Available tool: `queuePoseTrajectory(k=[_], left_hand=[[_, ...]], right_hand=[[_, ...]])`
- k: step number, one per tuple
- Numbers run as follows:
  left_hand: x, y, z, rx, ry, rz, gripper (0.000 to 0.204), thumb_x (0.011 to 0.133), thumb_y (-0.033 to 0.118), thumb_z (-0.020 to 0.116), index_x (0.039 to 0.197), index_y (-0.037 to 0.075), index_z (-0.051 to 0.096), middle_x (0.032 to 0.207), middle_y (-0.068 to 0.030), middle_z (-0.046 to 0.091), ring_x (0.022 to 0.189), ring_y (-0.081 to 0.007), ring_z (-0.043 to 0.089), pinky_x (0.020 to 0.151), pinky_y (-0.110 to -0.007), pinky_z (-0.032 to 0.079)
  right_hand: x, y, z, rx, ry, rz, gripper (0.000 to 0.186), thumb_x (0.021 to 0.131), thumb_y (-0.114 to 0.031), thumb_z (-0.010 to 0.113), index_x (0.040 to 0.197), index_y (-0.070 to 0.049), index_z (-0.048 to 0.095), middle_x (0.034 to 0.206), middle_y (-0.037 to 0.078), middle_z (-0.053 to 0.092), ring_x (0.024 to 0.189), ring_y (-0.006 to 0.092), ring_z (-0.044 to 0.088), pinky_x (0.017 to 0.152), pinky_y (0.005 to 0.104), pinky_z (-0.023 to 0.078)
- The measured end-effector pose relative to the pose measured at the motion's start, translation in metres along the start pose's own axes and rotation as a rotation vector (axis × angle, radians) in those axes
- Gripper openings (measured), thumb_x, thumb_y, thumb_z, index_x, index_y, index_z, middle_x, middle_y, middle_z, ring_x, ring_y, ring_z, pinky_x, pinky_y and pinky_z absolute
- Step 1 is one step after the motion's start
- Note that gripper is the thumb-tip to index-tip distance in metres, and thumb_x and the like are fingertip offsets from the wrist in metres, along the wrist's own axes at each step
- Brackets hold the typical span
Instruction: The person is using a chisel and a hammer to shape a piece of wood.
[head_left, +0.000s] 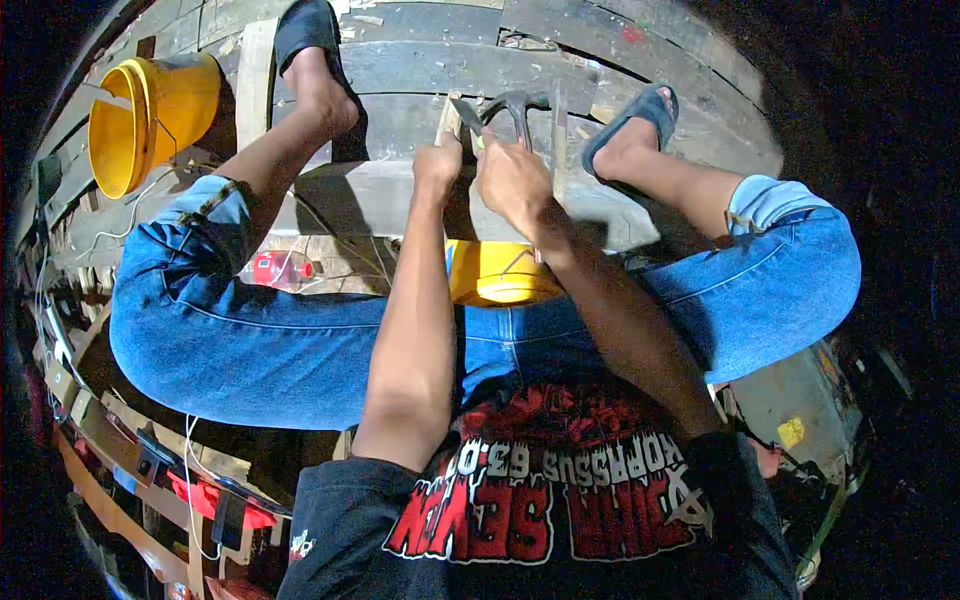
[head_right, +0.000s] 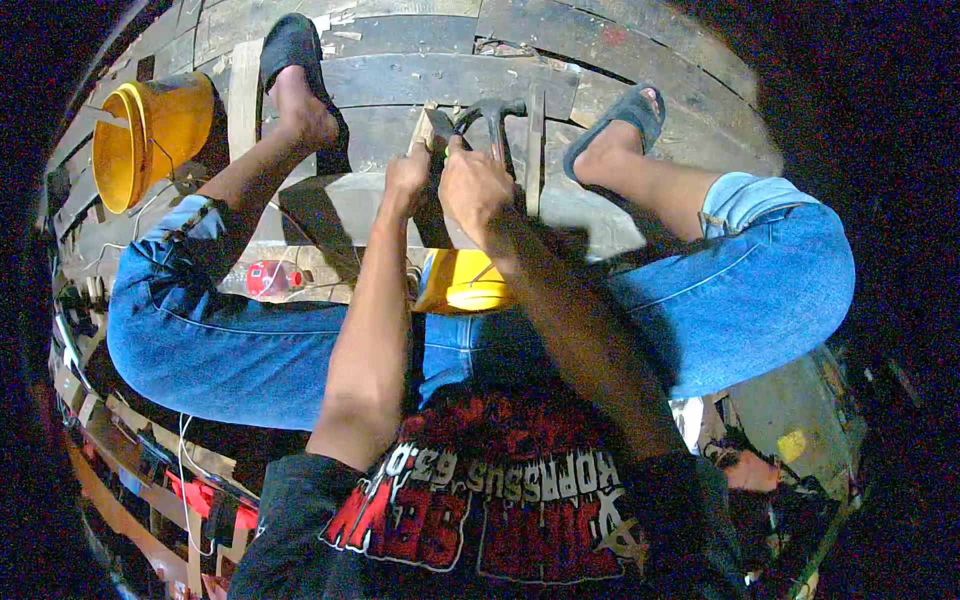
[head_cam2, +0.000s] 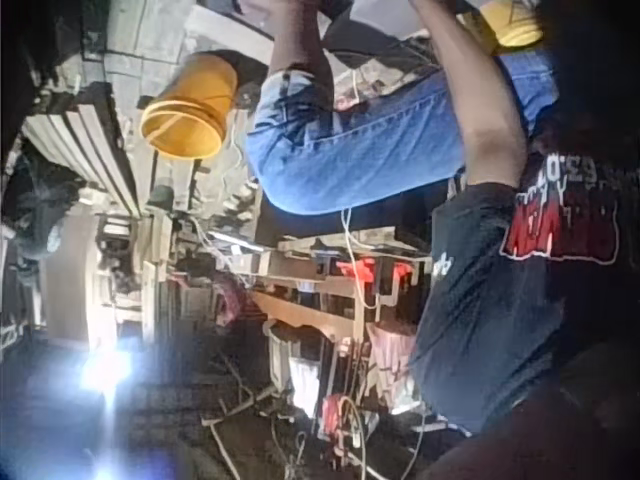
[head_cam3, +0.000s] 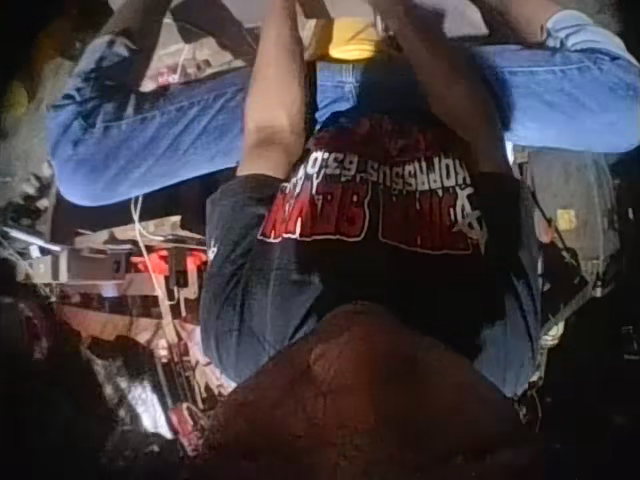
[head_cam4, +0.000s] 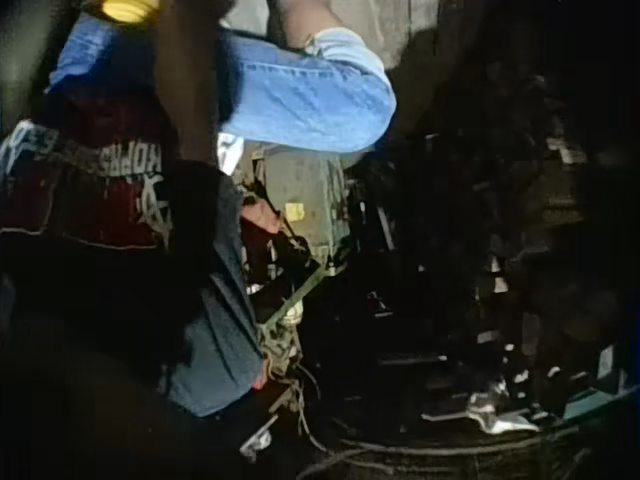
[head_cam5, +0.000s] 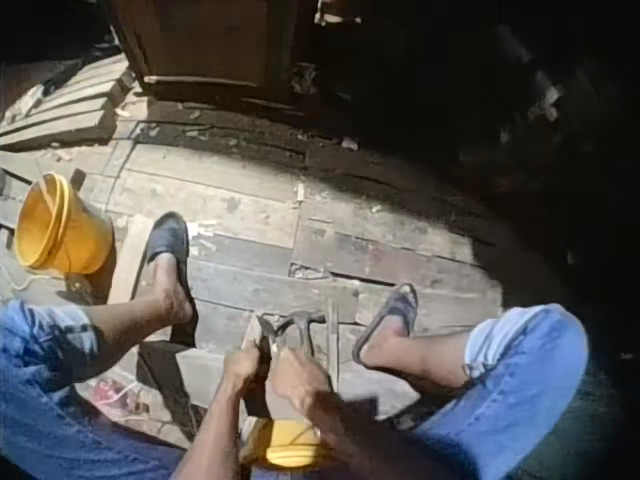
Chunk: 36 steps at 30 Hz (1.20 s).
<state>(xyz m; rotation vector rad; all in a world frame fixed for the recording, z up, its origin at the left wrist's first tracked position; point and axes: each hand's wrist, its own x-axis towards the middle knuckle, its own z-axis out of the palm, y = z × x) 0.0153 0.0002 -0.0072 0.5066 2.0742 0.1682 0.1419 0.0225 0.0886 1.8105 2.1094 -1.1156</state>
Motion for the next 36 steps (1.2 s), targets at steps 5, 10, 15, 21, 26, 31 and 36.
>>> queuePoseTrajectory(k=[5,10,15,21,26,31,36], left_hand=[[0.017,-0.012,0.002,0.102,-0.009,0.050,0.070,0.083,0.048,0.048,0.099,-0.019,0.061,0.095,-0.0317,0.065,0.096,-0.0366,0.065,0.081,-0.043,0.047],[0.023,-0.019,0.005,-0.051,-0.064,-0.010,0.076,0.084,0.053,0.044,0.100,-0.020,0.060,0.096,-0.0328,0.064,0.097,-0.0356,0.065,0.080,-0.041,0.048],[0.000,-0.007,0.000,-0.001,0.042,0.011,0.071,0.083,0.052,0.052,0.099,-0.017,0.061,0.100,-0.0375,0.061,0.103,-0.0424,0.061,0.086,-0.042,0.047],[-0.027,0.014,-0.005,0.107,0.105,0.086,0.061,0.087,0.043,0.047,0.095,-0.015,0.064,0.099,-0.0403,0.058,0.103,-0.0498,0.058,0.091,-0.048,0.046],[-0.024,0.016,-0.016,0.301,0.104,0.178,0.054,0.084,0.039,0.050,0.090,-0.012,0.066,0.094,-0.0376,0.060,0.098,-0.0465,0.061,0.087,-0.048,0.048],[-0.009,0.012,-0.022,0.252,0.085,0.254,0.051,0.081,0.034,0.050,0.094,-0.013,0.065,0.094,-0.0362,0.061,0.098,-0.0460,0.061,0.083,-0.046,0.049],[-0.004,0.005,-0.026,-0.267,-0.025,0.121,0.037,0.080,0.020,0.054,0.099,-0.010,0.061,0.078,-0.0195,0.065,0.068,-0.0284,0.065,0.063,-0.040,0.049]], right_hand=[[-0.008,0.014,0.014,0.012,0.029,-0.026,0.036,0.091,-0.018,0.046,0.120,0.001,0.054,0.073,0.023,0.065,0.070,0.0417,0.065,0.063,0.0497,0.053],[0.003,0.019,0.016,0.032,-0.022,-0.038,0.038,0.091,-0.018,0.046,0.124,0.000,0.052,0.072,0.024,0.064,0.071,0.0418,0.065,0.064,0.0497,0.053],[0.016,0.007,0.013,0.157,0.081,0.066,0.033,0.092,-0.017,0.043,0.118,-0.004,0.057,0.069,0.022,0.063,0.062,0.0372,0.065,0.055,0.0478,0.051],[0.033,0.005,0.013,1.032,-0.280,0.467,0.017,0.090,-0.016,0.044,0.084,-0.005,0.055,0.061,0.010,0.054,0.044,0.0203,0.051,0.037,0.0384,0.038],[0.045,0.023,0.009,1.145,-0.375,0.427,0.019,0.096,-0.023,0.041,0.085,-0.010,0.051,0.062,0.002,0.048,0.044,0.0118,0.045,0.036,0.0268,0.035],[0.047,0.021,0.001,0.743,-0.383,0.299,0.023,0.093,-0.025,0.045,0.088,-0.005,0.057,0.070,0.008,0.056,0.052,0.0182,0.052,0.044,0.0337,0.041],[0.030,0.027,-0.034,0.233,-0.219,0.108,0.052,0.085,-0.039,0.054,0.121,-0.002,0.058,0.118,0.027,0.058,0.113,0.0389,0.056,0.095,0.0432,0.044]])
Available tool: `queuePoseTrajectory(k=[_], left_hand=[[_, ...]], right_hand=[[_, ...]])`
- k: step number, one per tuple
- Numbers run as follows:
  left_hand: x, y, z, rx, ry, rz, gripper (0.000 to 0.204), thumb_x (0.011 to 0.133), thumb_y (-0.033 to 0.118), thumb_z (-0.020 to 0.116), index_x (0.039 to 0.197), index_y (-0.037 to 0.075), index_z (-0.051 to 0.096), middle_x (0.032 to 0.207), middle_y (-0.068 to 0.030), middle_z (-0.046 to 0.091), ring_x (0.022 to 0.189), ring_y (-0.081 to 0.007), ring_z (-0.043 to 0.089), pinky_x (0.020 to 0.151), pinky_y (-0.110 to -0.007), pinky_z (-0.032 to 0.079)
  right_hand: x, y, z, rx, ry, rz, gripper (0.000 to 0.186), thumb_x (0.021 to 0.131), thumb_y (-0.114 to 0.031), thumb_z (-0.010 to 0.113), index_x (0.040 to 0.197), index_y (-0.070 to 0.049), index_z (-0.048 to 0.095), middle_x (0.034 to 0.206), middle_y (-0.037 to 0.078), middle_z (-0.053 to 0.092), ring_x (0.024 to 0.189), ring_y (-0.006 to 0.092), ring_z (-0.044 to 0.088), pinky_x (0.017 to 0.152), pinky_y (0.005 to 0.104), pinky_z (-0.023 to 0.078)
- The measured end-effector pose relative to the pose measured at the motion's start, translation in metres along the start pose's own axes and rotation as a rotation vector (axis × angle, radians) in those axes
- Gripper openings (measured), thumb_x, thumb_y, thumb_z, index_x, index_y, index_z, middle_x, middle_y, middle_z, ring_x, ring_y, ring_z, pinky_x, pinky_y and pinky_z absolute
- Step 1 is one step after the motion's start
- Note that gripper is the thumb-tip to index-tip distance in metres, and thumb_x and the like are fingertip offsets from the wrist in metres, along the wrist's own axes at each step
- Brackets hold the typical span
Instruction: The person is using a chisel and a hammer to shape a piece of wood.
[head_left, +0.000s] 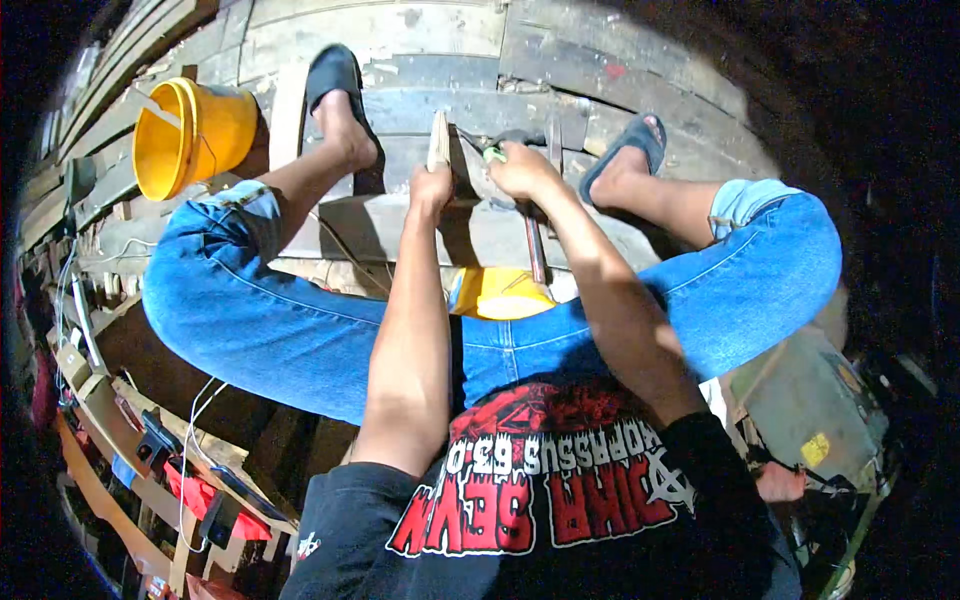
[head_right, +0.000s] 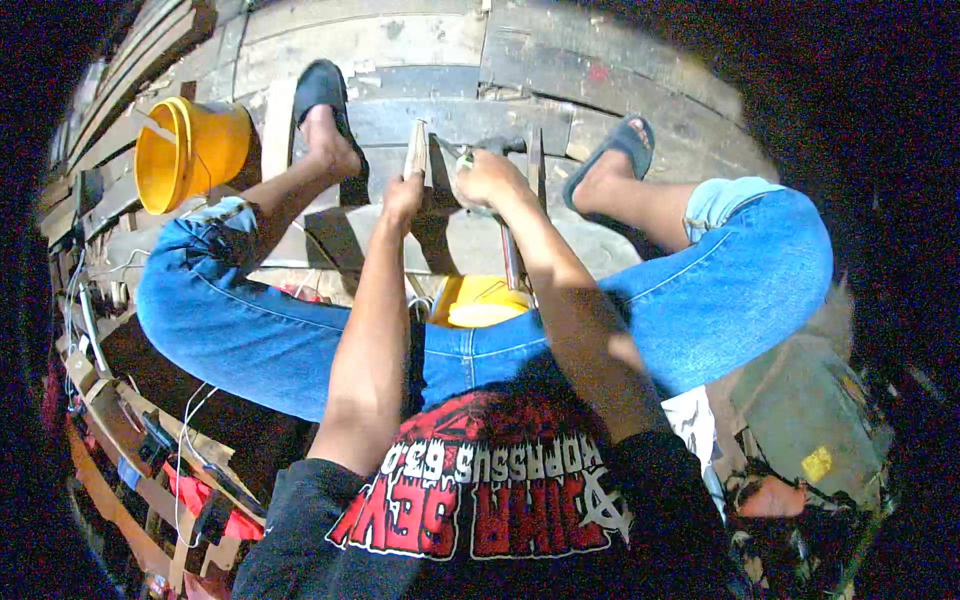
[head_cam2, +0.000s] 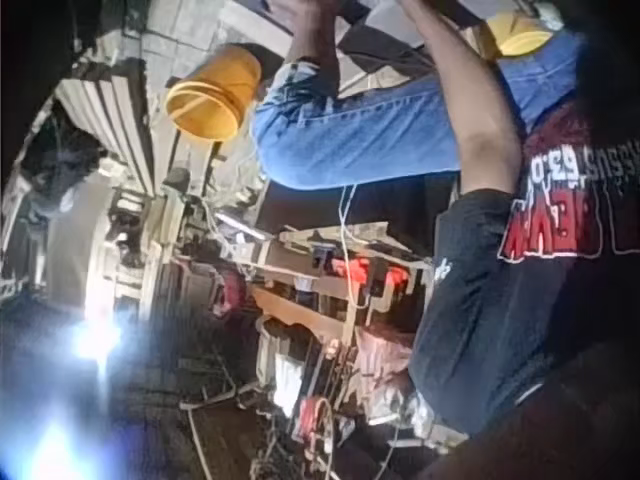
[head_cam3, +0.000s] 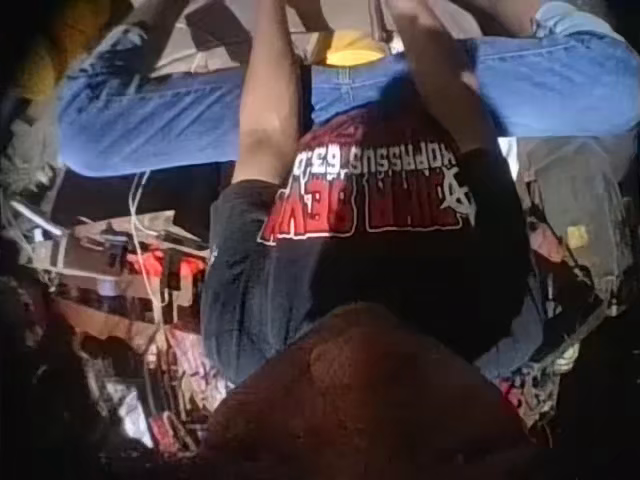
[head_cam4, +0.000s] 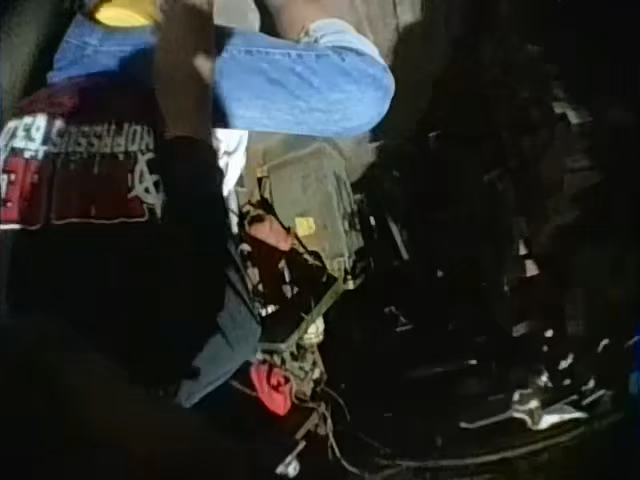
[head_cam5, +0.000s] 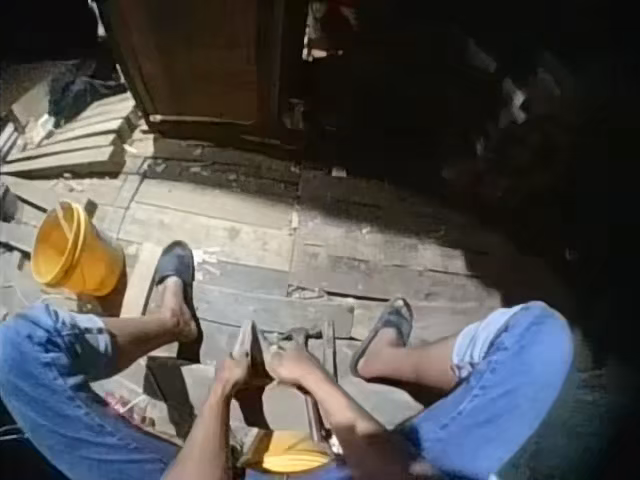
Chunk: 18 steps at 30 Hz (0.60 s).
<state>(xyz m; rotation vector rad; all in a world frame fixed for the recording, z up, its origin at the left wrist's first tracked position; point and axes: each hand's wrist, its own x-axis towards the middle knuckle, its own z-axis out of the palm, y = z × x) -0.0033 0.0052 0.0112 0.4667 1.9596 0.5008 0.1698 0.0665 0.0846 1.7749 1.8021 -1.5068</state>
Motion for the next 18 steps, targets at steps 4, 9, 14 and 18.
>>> queuePoseTrajectory(k=[4,9,14,18], left_hand=[[-0.007,0.020,-0.005,-0.007,0.035,0.152,0.035,0.087,0.024,0.058,0.107,-0.004,0.055,0.092,-0.0140,0.062,0.084,-0.0208,0.059,0.074,-0.034,0.047],[-0.046,0.074,-0.015,-0.264,0.005,0.639,0.032,0.089,0.015,0.060,0.117,0.001,0.051,0.103,-0.0093,0.058,0.095,-0.0173,0.053,0.085,-0.032,0.043],[-0.090,0.135,-0.040,-0.289,-0.172,0.865,0.032,0.088,0.005,0.057,0.120,0.005,0.050,0.112,-0.0073,0.057,0.106,-0.0163,0.052,0.093,-0.030,0.040],[-0.125,0.183,-0.061,-0.377,-0.299,1.110,0.032,0.088,-0.003,0.053,0.119,0.005,0.051,0.125,-0.0096,0.054,0.123,-0.0171,0.046,0.103,-0.030,0.035]], right_hand=[[-0.020,-0.014,-0.039,-0.004,0.104,0.076,0.054,0.083,-0.046,0.055,0.105,0.003,0.064,0.106,0.031,0.062,0.102,0.0408,0.061,0.090,0.0449,0.048],[-0.063,-0.041,-0.113,0.335,0.247,-0.029,0.056,0.085,-0.050,0.057,0.076,0.005,0.064,0.064,0.014,0.062,0.058,0.0238,0.060,0.058,0.0375,0.046],[-0.140,-0.073,-0.186,0.736,0.319,-0.339,0.030,0.093,-0.039,0.057,0.091,-0.009,0.056,0.066,-0.005,0.048,0.049,0.0020,0.042,0.043,0.0186,0.032],[-0.186,-0.093,-0.228,0.825,0.269,-0.450,0.036,0.094,-0.039,0.056,0.102,-0.004,0.059,0.070,-0.003,0.047,0.050,0.0028,0.040,0.045,0.0175,0.034]])
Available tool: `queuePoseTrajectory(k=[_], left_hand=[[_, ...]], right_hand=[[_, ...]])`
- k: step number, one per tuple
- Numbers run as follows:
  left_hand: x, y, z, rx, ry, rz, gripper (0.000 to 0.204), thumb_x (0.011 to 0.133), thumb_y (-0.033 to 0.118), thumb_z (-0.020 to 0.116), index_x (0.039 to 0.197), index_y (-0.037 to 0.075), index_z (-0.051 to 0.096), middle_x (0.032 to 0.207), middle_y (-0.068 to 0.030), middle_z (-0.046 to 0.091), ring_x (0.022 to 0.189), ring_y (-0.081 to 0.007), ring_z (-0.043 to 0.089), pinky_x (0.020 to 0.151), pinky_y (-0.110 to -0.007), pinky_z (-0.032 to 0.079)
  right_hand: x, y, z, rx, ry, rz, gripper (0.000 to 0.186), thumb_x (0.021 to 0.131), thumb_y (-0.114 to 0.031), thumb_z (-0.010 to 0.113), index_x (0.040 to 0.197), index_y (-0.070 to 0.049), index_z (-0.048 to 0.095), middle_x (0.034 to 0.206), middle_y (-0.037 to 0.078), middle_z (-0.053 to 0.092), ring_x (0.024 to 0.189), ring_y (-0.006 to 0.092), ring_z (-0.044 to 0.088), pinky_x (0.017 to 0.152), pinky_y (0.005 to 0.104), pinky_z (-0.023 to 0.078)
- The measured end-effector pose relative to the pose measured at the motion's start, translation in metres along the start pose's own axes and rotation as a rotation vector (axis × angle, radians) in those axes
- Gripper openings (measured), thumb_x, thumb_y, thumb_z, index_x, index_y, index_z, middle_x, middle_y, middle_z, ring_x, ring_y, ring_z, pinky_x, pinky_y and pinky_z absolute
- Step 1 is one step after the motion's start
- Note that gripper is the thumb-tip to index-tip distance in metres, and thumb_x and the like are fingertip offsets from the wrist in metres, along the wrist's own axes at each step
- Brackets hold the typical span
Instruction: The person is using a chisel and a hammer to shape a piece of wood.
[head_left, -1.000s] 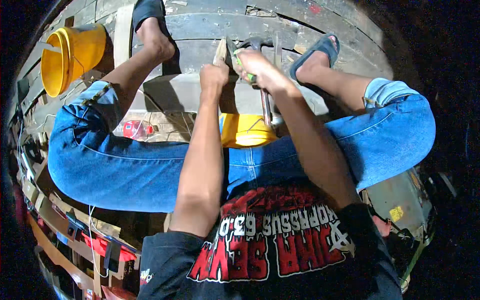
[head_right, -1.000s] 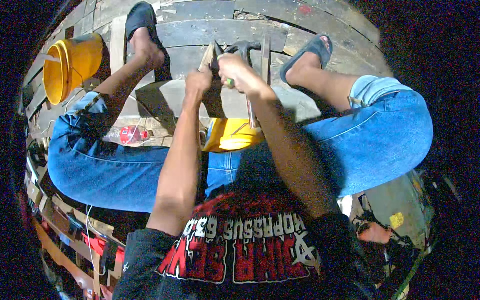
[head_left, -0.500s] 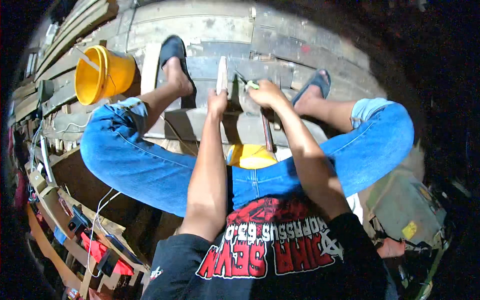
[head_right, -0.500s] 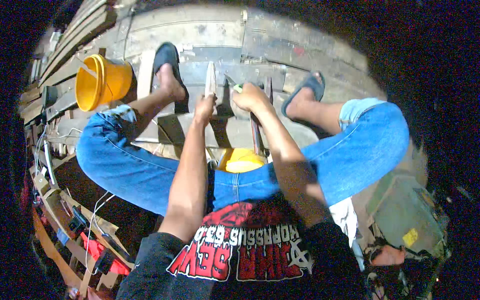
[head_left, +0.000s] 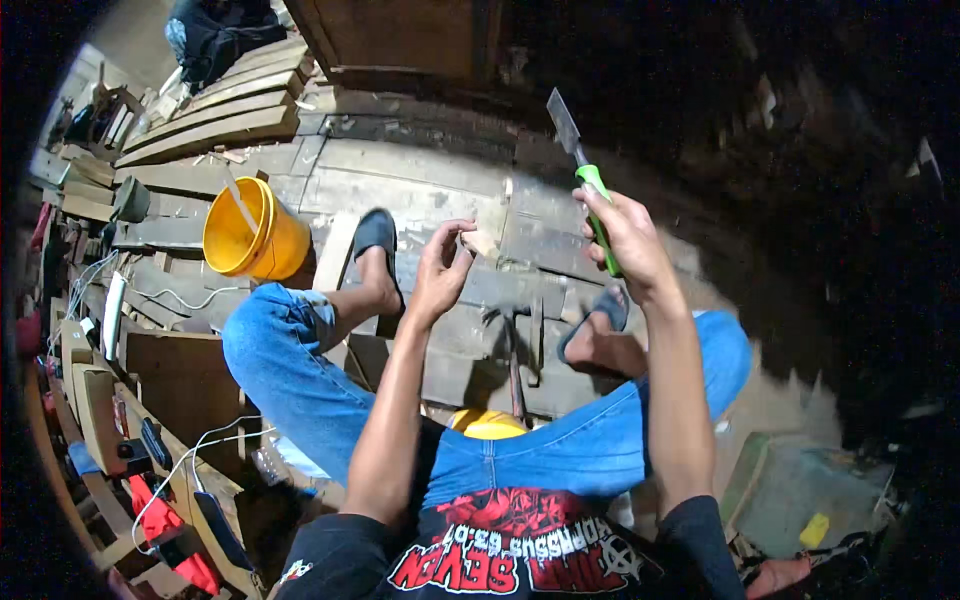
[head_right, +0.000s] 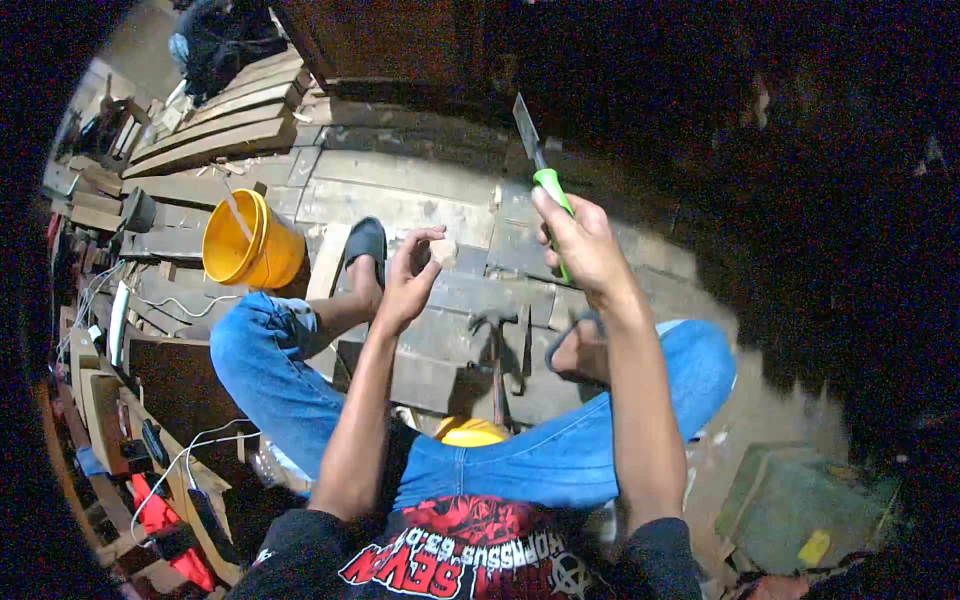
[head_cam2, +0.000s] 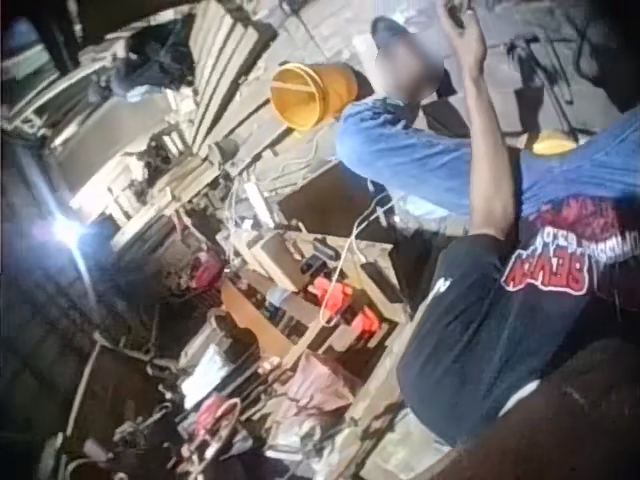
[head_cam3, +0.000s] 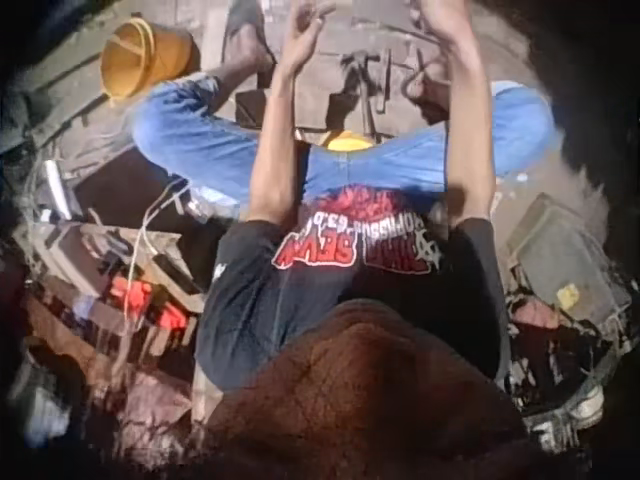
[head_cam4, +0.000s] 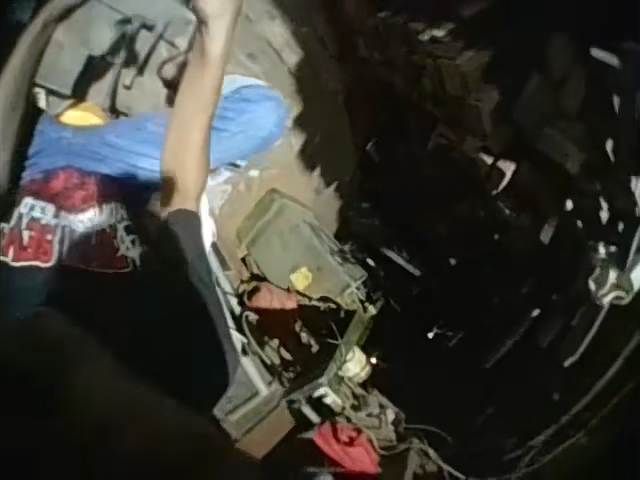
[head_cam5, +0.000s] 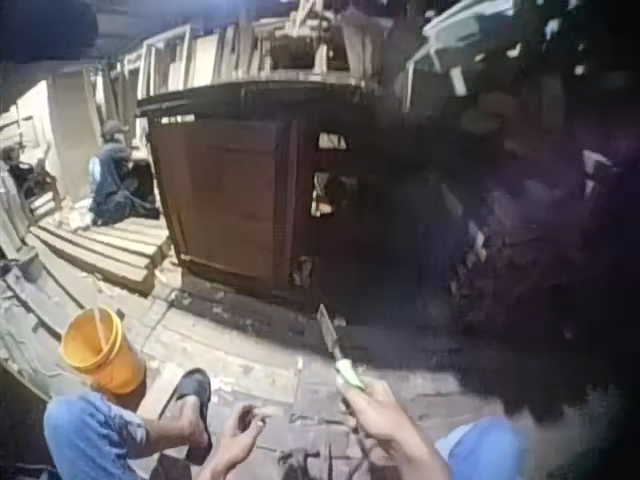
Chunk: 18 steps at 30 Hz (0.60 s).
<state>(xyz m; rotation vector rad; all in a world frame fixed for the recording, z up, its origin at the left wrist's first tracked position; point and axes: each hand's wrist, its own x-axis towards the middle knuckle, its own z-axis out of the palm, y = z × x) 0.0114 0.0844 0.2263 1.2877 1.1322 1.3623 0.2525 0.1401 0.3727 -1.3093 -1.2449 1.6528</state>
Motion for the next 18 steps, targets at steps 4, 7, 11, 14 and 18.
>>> queuePoseTrajectory(k=[4,7,11,14,18], left_hand=[[0.036,0.070,-0.014,0.096,-0.113,0.041,0.035,0.084,-0.008,0.049,0.118,0.000,0.050,0.127,-0.0119,0.053,0.125,-0.0182,0.046,0.106,-0.029,0.034],[0.065,0.127,-0.022,0.110,-0.219,0.191,0.026,0.091,-0.004,0.053,0.116,0.002,0.051,0.130,-0.0112,0.051,0.124,-0.0183,0.047,0.106,-0.032,0.036],[0.102,0.190,-0.025,0.151,-0.358,0.234,0.033,0.087,-0.009,0.052,0.119,0.001,0.050,0.125,-0.0103,0.052,0.119,-0.0166,0.050,0.107,-0.032,0.035],[0.125,0.215,-0.010,0.105,-0.405,0.298,0.037,0.083,-0.011,0.052,0.119,-0.001,0.050,0.127,-0.0118,0.052,0.121,-0.0179,0.049,0.107,-0.033,0.035],[0.132,0.221,0.012,-0.100,-0.384,0.289,0.034,0.083,-0.001,0.065,0.115,0.003,0.053,0.130,-0.0144,0.053,0.122,-0.0205,0.049,0.104,-0.035,0.038]], right_hand=[[-0.002,-0.031,-0.012,-0.127,-0.077,0.006,0.036,0.095,-0.039,0.055,0.104,-0.004,0.060,0.070,-0.003,0.048,0.051,0.0029,0.041,0.044,0.0173,0.033],[0.006,-0.042,-0.014,-0.102,-0.135,0.006,0.034,0.095,-0.036,0.055,0.104,-0.004,0.061,0.071,-0.002,0.049,0.051,0.0034,0.041,0.045,0.0173,0.035],[0.021,-0.045,-0.002,0.015,-0.141,0.002,0.031,0.096,-0.032,0.055,0.104,-0.004,0.060,0.073,-0.001,0.051,0.053,0.0043,0.044,0.046,0.0179,0.037],[0.027,-0.045,0.005,0.088,-0.085,0.084,0.030,0.096,-0.033,0.055,0.102,-0.004,0.060,0.073,-0.001,0.051,0.054,0.0044,0.045,0.046,0.0184,0.037],[0.028,-0.047,0.007,0.201,-0.105,0.036,0.034,0.094,-0.036,0.056,0.107,-0.005,0.058,0.074,-0.001,0.052,0.053,0.0055,0.045,0.047,0.0194,0.038]])
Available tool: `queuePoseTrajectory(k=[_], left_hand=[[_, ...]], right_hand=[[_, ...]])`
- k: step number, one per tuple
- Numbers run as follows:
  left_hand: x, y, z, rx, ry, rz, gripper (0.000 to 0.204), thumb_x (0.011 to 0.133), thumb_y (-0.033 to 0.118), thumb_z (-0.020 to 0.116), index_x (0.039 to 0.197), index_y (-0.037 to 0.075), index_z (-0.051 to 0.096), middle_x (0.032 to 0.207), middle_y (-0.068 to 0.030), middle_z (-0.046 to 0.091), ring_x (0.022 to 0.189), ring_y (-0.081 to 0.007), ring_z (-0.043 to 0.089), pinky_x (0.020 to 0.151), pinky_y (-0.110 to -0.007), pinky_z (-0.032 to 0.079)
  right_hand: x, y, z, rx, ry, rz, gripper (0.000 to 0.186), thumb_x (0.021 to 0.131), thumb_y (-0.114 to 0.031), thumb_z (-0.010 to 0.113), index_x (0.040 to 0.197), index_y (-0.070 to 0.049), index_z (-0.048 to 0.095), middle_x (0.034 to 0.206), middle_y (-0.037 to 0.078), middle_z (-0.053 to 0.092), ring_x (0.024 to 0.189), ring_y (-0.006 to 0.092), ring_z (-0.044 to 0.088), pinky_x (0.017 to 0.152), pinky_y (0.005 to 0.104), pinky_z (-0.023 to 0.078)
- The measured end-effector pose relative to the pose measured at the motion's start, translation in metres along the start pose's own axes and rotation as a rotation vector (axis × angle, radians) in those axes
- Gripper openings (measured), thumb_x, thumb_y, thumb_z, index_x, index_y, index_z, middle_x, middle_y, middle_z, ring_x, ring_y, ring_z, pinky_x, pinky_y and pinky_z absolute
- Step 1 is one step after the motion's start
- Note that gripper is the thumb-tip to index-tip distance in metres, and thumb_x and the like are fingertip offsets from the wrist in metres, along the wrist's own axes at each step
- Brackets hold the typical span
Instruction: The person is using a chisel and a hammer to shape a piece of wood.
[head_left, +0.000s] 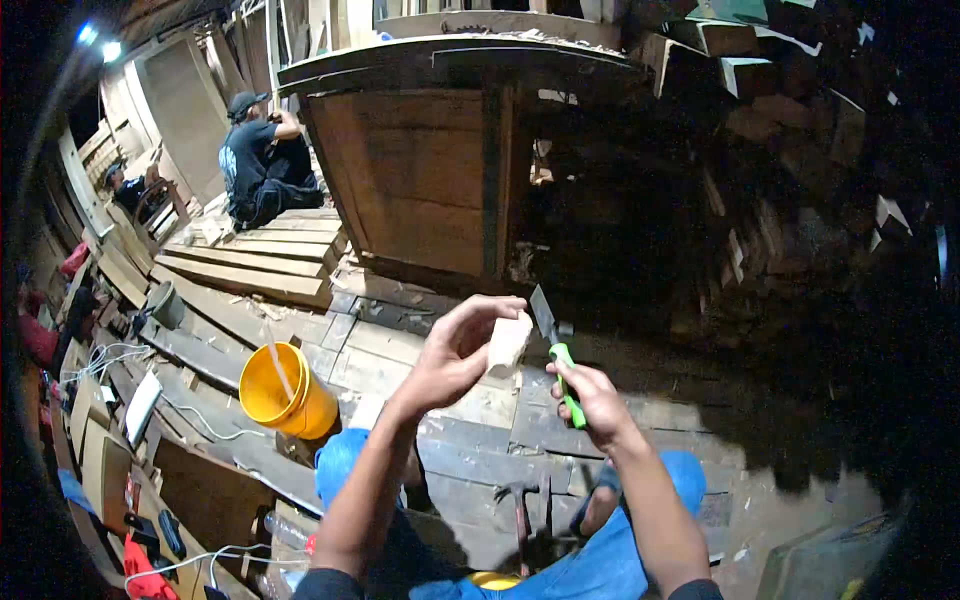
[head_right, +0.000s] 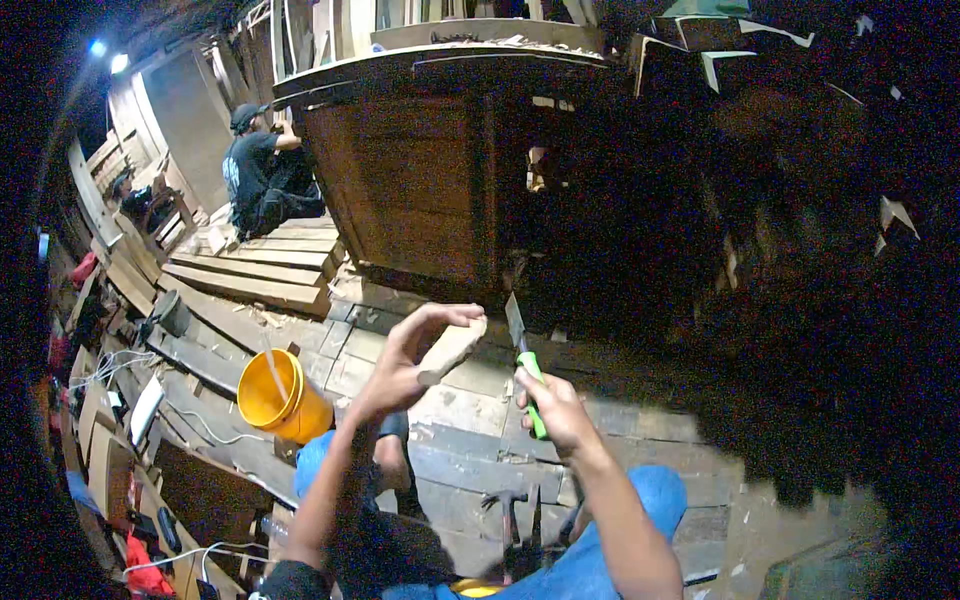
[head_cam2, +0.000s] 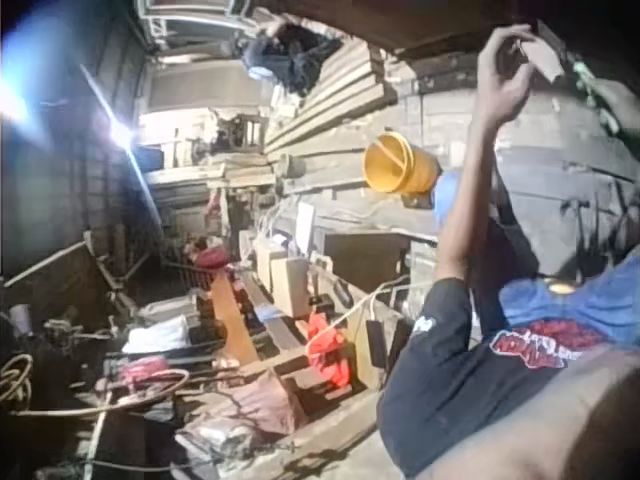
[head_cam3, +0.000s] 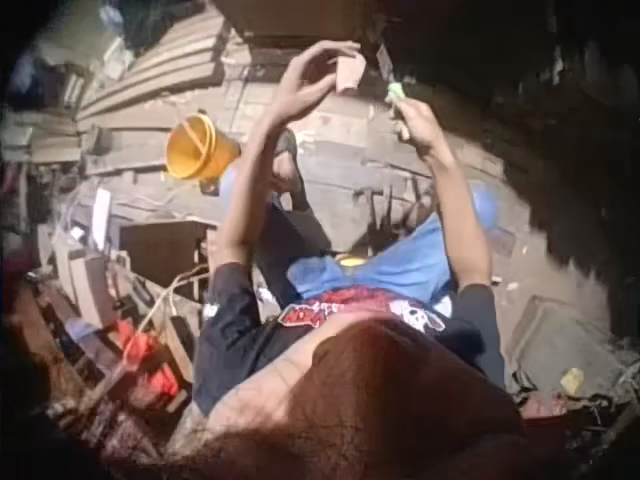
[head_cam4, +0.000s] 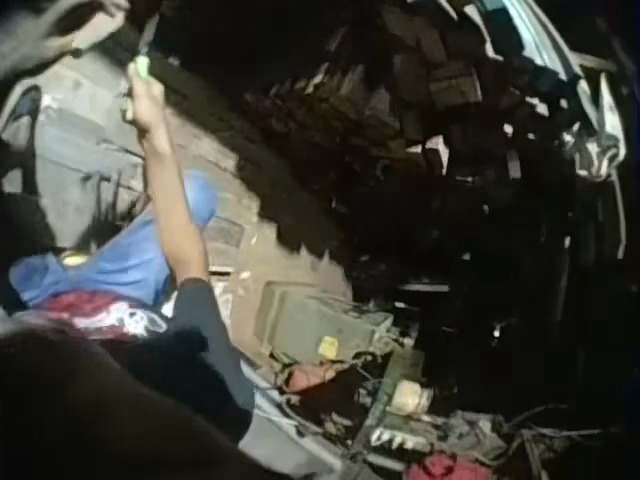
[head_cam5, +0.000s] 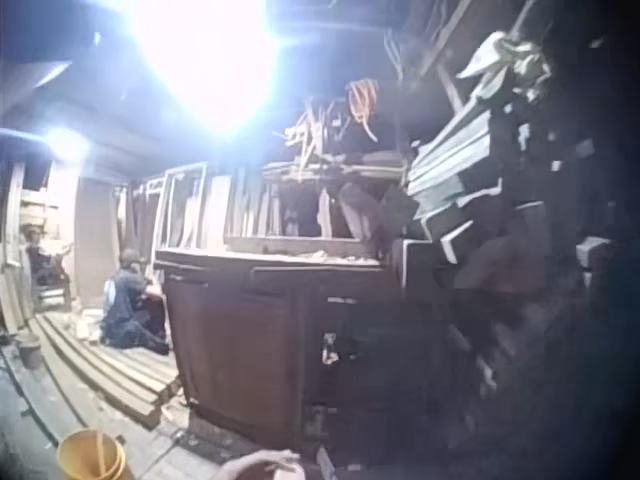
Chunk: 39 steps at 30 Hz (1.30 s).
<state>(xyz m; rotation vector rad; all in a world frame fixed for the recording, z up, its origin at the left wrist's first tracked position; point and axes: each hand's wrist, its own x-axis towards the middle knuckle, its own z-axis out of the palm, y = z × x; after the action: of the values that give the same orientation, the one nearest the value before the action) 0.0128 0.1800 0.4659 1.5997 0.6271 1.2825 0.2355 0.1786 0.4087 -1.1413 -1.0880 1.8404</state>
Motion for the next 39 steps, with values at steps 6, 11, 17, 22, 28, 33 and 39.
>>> queuePoseTrajectory(k=[6,11,17,22,28,33,39], left_hand=[[-0.008,-0.007,0.003,0.049,0.127,-0.073,0.033,0.083,-0.006,0.061,0.114,0.002,0.053,0.127,-0.0124,0.054,0.118,-0.0183,0.053,0.103,-0.032,0.040],[0.001,-0.015,-0.004,0.093,0.215,0.008,0.035,0.081,-0.007,0.062,0.112,0.004,0.051,0.125,-0.0141,0.056,0.117,-0.0191,0.053,0.101,-0.032,0.040],[0.005,-0.011,0.010,-0.019,0.350,0.019,0.034,0.086,0.006,0.068,0.114,0.001,0.050,0.118,-0.0116,0.057,0.104,-0.0138,0.057,0.088,-0.028,0.047],[-0.001,-0.010,0.016,0.061,0.445,-0.296,0.022,0.085,0.012,0.070,0.101,-0.002,0.064,0.095,-0.0054,0.066,0.091,-0.0125,0.060,0.081,-0.027,0.048],[0.000,-0.027,0.005,-0.225,0.613,-0.285,0.027,0.096,0.027,0.053,0.109,0.004,0.052,0.100,-0.0110,0.061,0.096,-0.0209,0.062,0.087,-0.039,0.050],[-0.001,-0.026,-0.002,-0.500,0.723,-0.242,0.041,0.100,0.041,0.040,0.109,0.003,0.051,0.094,-0.0110,0.063,0.091,-0.0209,0.061,0.082,-0.034,0.049],[-0.006,-0.022,-0.009,-0.330,0.669,-0.312,0.046,0.100,0.048,0.033,0.109,0.007,0.053,0.091,-0.0102,0.063,0.079,-0.0201,0.061,0.076,-0.036,0.049]], right_hand=[[0.013,0.008,0.009,-0.075,0.072,-0.081,0.039,0.096,-0.041,0.052,0.111,-0.005,0.055,0.072,-0.002,0.050,0.053,0.0059,0.045,0.047,0.0199,0.038],[0.028,0.015,0.012,-0.016,0.074,-0.015,0.043,0.097,-0.046,0.048,0.108,-0.005,0.056,0.073,0.000,0.054,0.055,0.0067,0.049,0.047,0.0207,0.039],[0.024,0.022,0.031,0.179,0.026,0.067,0.032,0.097,-0.035,0.048,0.106,-0.007,0.060,0.078,0.002,0.058,0.058,0.0105,0.053,0.052,0.0252,0.042],[0.024,0.025,0.031,0.252,-0.027,0.106,0.036,0.098,-0.034,0.044,0.112,-0.004,0.059,0.080,0.004,0.058,0.058,0.0119,0.053,0.052,0.0252,0.042],[0.024,0.020,0.021,0.463,0.024,0.174,0.040,0.096,-0.049,0.045,0.110,-0.012,0.055,0.082,0.002,0.053,0.058,0.0117,0.050,0.049,0.0266,0.043],[0.024,0.016,0.014,0.520,0.064,0.230,0.039,0.092,-0.051,0.052,0.107,-0.015,0.048,0.078,-0.003,0.051,0.059,0.0098,0.050,0.047,0.0267,0.038],[0.021,0.019,0.011,0.568,-0.024,0.289,0.027,0.092,-0.043,0.054,0.097,-0.016,0.050,0.074,-0.006,0.051,0.059,0.0093,0.049,0.047,0.0243,0.037]])
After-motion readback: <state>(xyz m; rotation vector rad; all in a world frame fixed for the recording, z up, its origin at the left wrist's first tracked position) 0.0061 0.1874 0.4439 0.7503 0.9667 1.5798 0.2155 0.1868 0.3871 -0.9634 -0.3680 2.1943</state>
